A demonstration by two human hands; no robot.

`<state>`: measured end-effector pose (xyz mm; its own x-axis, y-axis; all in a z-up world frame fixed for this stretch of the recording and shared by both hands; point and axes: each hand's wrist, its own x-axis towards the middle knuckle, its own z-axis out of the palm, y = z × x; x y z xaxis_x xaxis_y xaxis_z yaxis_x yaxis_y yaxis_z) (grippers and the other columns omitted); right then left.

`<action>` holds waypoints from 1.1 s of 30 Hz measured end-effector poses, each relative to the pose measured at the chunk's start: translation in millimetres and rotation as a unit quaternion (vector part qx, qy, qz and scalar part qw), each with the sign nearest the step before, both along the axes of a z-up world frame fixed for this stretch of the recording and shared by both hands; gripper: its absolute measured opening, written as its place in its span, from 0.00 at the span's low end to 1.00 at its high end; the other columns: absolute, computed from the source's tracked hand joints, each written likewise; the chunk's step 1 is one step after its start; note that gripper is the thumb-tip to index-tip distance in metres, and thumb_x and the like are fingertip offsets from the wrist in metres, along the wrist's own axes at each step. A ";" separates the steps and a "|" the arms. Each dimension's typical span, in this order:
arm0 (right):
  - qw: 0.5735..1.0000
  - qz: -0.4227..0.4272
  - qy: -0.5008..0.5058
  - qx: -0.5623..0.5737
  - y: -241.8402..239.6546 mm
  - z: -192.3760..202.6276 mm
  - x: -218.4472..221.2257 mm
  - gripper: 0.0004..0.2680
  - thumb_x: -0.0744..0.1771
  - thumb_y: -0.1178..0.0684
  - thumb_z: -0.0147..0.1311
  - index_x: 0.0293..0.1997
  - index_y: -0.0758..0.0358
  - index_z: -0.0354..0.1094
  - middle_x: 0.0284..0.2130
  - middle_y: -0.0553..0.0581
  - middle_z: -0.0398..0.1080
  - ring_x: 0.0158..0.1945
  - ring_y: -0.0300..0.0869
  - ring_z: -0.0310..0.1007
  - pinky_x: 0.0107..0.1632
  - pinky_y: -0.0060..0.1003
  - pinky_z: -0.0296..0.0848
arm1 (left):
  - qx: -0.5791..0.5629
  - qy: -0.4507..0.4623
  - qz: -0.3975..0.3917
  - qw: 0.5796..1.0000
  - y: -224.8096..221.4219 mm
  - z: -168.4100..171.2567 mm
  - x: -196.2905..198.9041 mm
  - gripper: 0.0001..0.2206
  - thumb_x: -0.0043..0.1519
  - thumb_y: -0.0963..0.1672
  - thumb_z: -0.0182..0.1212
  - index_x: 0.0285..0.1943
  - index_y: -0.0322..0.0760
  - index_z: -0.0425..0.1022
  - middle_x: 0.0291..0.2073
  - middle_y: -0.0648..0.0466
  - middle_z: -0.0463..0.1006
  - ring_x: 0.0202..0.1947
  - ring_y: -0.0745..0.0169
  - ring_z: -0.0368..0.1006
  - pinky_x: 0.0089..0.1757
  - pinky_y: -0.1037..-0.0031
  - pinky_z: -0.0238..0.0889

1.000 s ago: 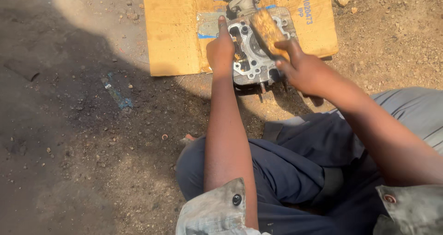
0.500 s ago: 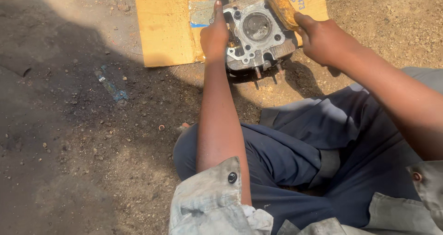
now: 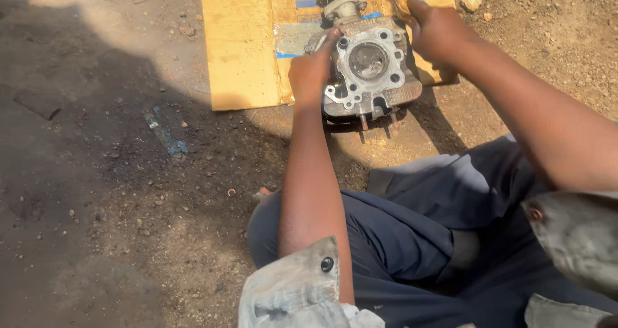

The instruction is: The person cleans a cylinder head by scrubbing the surface with a wire brush and scraping off residue with a metal tool while sitting on the ground.

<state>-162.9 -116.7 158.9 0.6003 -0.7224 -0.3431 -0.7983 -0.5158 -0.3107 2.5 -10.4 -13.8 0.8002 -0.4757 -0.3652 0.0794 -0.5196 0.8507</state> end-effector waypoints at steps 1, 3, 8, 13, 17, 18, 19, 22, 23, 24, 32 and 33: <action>0.999 -0.033 0.019 0.030 -1.6 -4.4 0.5 0.16 0.73 0.52 0.39 0.71 0.57 0.57 0.37 0.77 0.72 0.35 0.69 0.76 0.38 0.63 0.78 | -0.004 0.047 -0.001 0.999 3.0 2.7 3.8 0.40 0.46 0.68 0.62 0.27 0.24 0.78 0.30 0.38 0.82 0.35 0.47 0.81 0.42 0.59 0.73; 0.994 0.082 -0.046 -0.061 26.2 -31.2 -59.5 0.18 0.72 0.53 0.44 0.73 0.59 0.57 0.34 0.79 0.73 0.36 0.71 0.76 0.41 0.62 0.76 | -0.010 0.092 -0.003 0.996 5.4 9.7 -1.4 0.40 0.46 0.67 0.59 0.26 0.23 0.80 0.30 0.38 0.84 0.34 0.47 0.83 0.42 0.59 0.75; 0.984 0.117 -0.090 -0.099 55.1 -56.6 -124.0 0.21 0.69 0.55 0.48 0.73 0.59 0.58 0.34 0.80 0.73 0.38 0.72 0.76 0.44 0.59 0.75 | 0.018 0.026 0.014 0.999 7.5 9.9 -2.3 0.39 0.47 0.67 0.63 0.26 0.24 0.83 0.27 0.42 0.83 0.32 0.52 0.79 0.42 0.62 0.70; 0.995 0.034 -0.074 -0.061 6.9 -51.1 -65.6 0.18 0.72 0.54 0.44 0.74 0.57 0.56 0.38 0.78 0.73 0.37 0.72 0.76 0.42 0.58 0.76 | -0.004 0.066 0.020 0.998 2.2 7.6 5.7 0.40 0.46 0.66 0.63 0.32 0.22 0.83 0.31 0.39 0.84 0.35 0.49 0.80 0.43 0.61 0.71; 0.986 0.121 -0.084 -0.081 54.5 -46.0 -135.9 0.22 0.69 0.54 0.48 0.74 0.62 0.54 0.31 0.81 0.73 0.36 0.72 0.75 0.46 0.60 0.73 | -0.009 0.091 0.004 0.996 6.0 5.6 6.1 0.38 0.46 0.66 0.61 0.36 0.27 0.85 0.30 0.42 0.84 0.33 0.52 0.80 0.42 0.62 0.72; 0.989 0.121 -0.060 -0.066 57.4 -36.6 -140.3 0.22 0.68 0.55 0.48 0.74 0.61 0.53 0.32 0.81 0.73 0.36 0.72 0.76 0.46 0.60 0.74 | 0.001 0.052 0.006 0.999 1.3 1.9 4.9 0.39 0.48 0.66 0.64 0.37 0.24 0.84 0.32 0.41 0.82 0.34 0.51 0.78 0.43 0.63 0.70; 0.991 0.114 -0.046 -0.047 65.6 -32.2 -134.5 0.22 0.68 0.55 0.48 0.74 0.61 0.53 0.32 0.82 0.72 0.35 0.71 0.76 0.45 0.60 0.74 | 0.019 0.003 0.001 1.000 -1.9 -0.5 3.2 0.40 0.50 0.66 0.67 0.39 0.21 0.83 0.33 0.40 0.80 0.35 0.51 0.75 0.43 0.64 0.68; 0.998 0.047 0.038 -0.020 30.3 -7.6 -64.5 0.23 0.70 0.57 0.43 0.78 0.57 0.48 0.33 0.79 0.72 0.31 0.70 0.77 0.37 0.60 0.76 | 0.012 0.041 0.013 0.999 6.9 -1.7 2.1 0.38 0.47 0.65 0.67 0.39 0.24 0.85 0.30 0.42 0.83 0.34 0.53 0.78 0.43 0.64 0.69; 0.997 -0.016 0.075 0.027 19.1 1.1 -44.4 0.27 0.68 0.61 0.41 0.80 0.54 0.43 0.35 0.76 0.72 0.26 0.70 0.79 0.33 0.57 0.77 | -0.015 0.081 0.016 0.996 -1.4 3.2 4.1 0.37 0.45 0.64 0.65 0.38 0.26 0.86 0.28 0.45 0.86 0.33 0.54 0.81 0.42 0.64 0.71; 0.997 -0.037 0.057 0.031 14.3 3.9 -32.7 0.23 0.70 0.57 0.39 0.79 0.52 0.45 0.36 0.76 0.73 0.27 0.69 0.78 0.33 0.58 0.79 | -0.056 0.090 0.013 0.994 -9.9 9.2 8.5 0.37 0.45 0.64 0.66 0.39 0.26 0.85 0.28 0.44 0.86 0.32 0.53 0.82 0.41 0.65 0.73; 0.978 0.165 -0.054 -0.113 39.7 -41.6 -114.9 0.23 0.69 0.55 0.46 0.76 0.63 0.50 0.31 0.82 0.73 0.32 0.67 0.77 0.40 0.57 0.77 | -0.231 -0.164 0.022 0.959 -1.8 -13.6 5.3 0.36 0.54 0.59 0.80 0.48 0.18 0.82 0.43 0.42 0.82 0.43 0.49 0.75 0.44 0.63 0.64; 0.983 0.145 -0.014 -0.112 33.5 -35.7 -98.8 0.23 0.70 0.55 0.46 0.77 0.63 0.49 0.30 0.81 0.74 0.31 0.65 0.77 0.38 0.56 0.77 | -0.168 -0.077 0.016 0.983 1.0 -16.6 3.2 0.35 0.53 0.60 0.76 0.45 0.18 0.84 0.39 0.42 0.82 0.39 0.50 0.75 0.41 0.64 0.64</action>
<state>-261.7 -83.2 123.2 0.7993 -0.5747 -0.1755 -0.6000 -0.7790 -0.1821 5.6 -9.4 -30.5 0.8498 -0.5231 -0.0647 -0.0526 -0.2064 0.9771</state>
